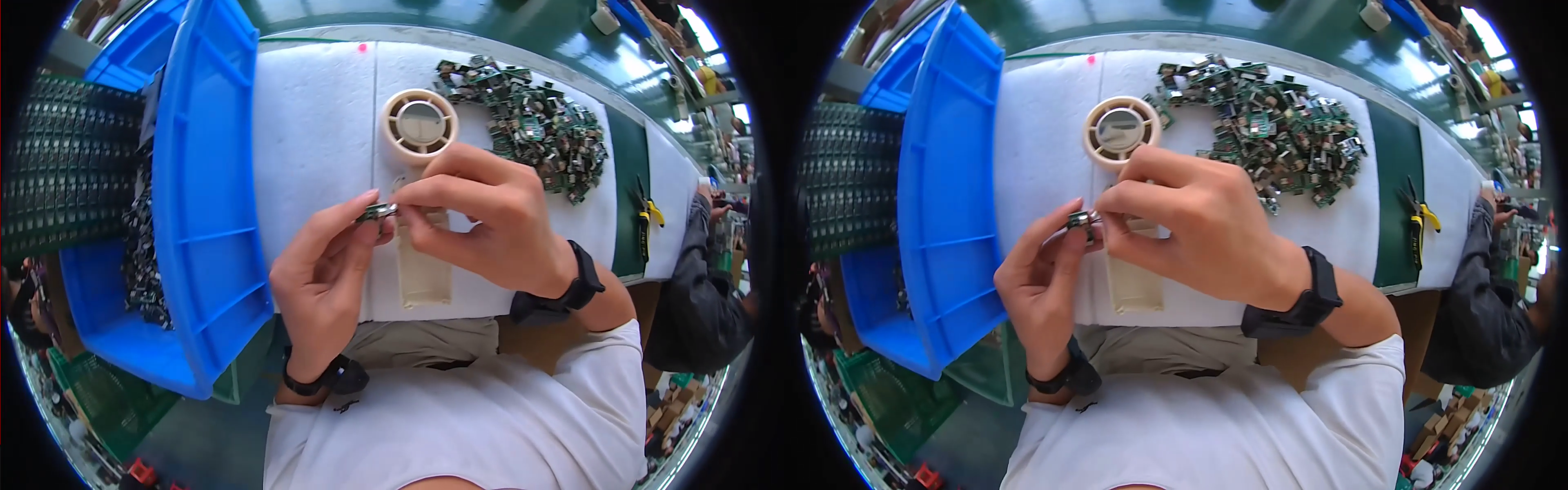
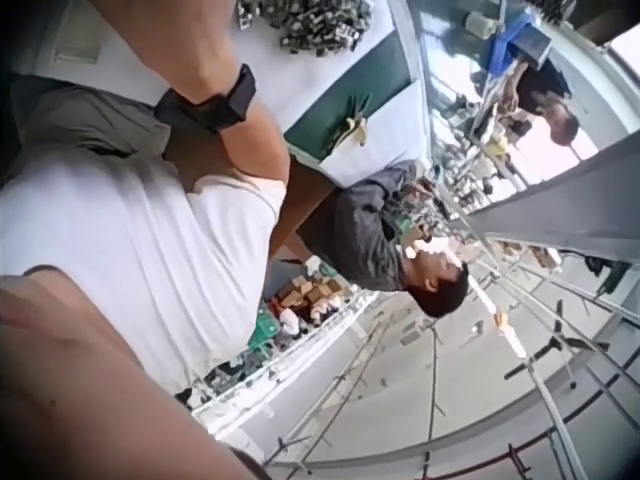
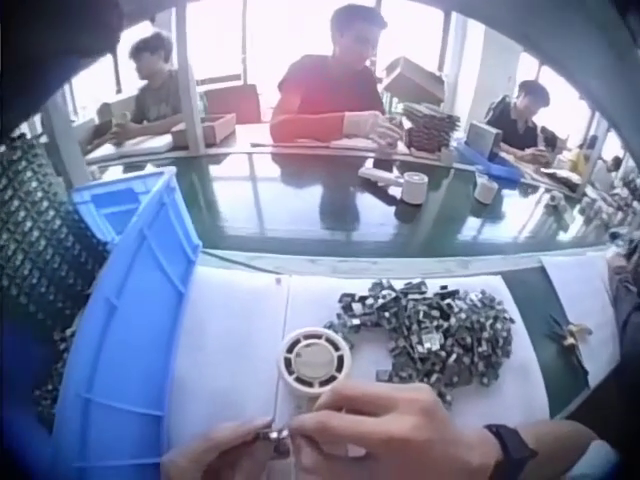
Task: The person picks up a circuit board and a fan housing, connects a wire from the housing to the board, and fits the board into the housing. They then set the assembly aside and repeat the process with another set of components.
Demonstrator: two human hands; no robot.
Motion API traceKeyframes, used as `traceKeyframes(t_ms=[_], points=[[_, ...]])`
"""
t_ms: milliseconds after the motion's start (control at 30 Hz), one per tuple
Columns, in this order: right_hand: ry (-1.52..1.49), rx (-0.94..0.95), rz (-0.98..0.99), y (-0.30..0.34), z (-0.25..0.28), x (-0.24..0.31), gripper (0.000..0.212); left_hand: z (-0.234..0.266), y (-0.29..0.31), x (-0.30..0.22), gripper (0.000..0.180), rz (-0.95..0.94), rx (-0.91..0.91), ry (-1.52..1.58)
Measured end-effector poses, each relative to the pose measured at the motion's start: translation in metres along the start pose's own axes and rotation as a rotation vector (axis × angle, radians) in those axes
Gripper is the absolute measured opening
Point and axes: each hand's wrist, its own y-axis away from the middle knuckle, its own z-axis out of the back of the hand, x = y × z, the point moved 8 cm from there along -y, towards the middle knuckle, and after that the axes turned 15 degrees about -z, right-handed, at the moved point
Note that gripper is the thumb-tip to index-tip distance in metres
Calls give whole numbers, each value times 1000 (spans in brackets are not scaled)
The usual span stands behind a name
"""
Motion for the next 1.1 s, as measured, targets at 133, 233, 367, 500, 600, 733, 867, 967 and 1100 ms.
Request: traceKeyframes(t_ms=[133, 233, 367, 500, 600, 733, 867, 967, 1100], points=[[-8, 31, -9, 3, -2, 0, 17, -5, 4, 0, 28, -41, 13, 25], [-21, 23, -4, 3, -3, 2, 16, -4, 6, -5, 30, -113, -6, -26], [-42, 2, -16, 5, -5, 3, 14, -6, 10, -20, 33, -318, -45, -271], [-37, -18, -8, 5, -4, 3, 13, -7, 11, -23, 35, -338, -51, -315], [-43, -31, -13, 6, -5, 4, 12, -8, 11, -25, 37, -340, -60, -362], [-64, -31, -47, 7, -3, 4, 12, -14, 15, -30, 40, -420, -78, -530], [-74, -15, -74, 11, -4, 6, 12, -24, 20, -40, 42, -501, -95, -695], [-85, -35, -79, 13, -5, 8, 11, -29, 22, -43, 40, -540, -111, -760], [-86, -34, -92, 17, -10, 8, 12, -21, 26, -41, 38, -542, -108, -755]])
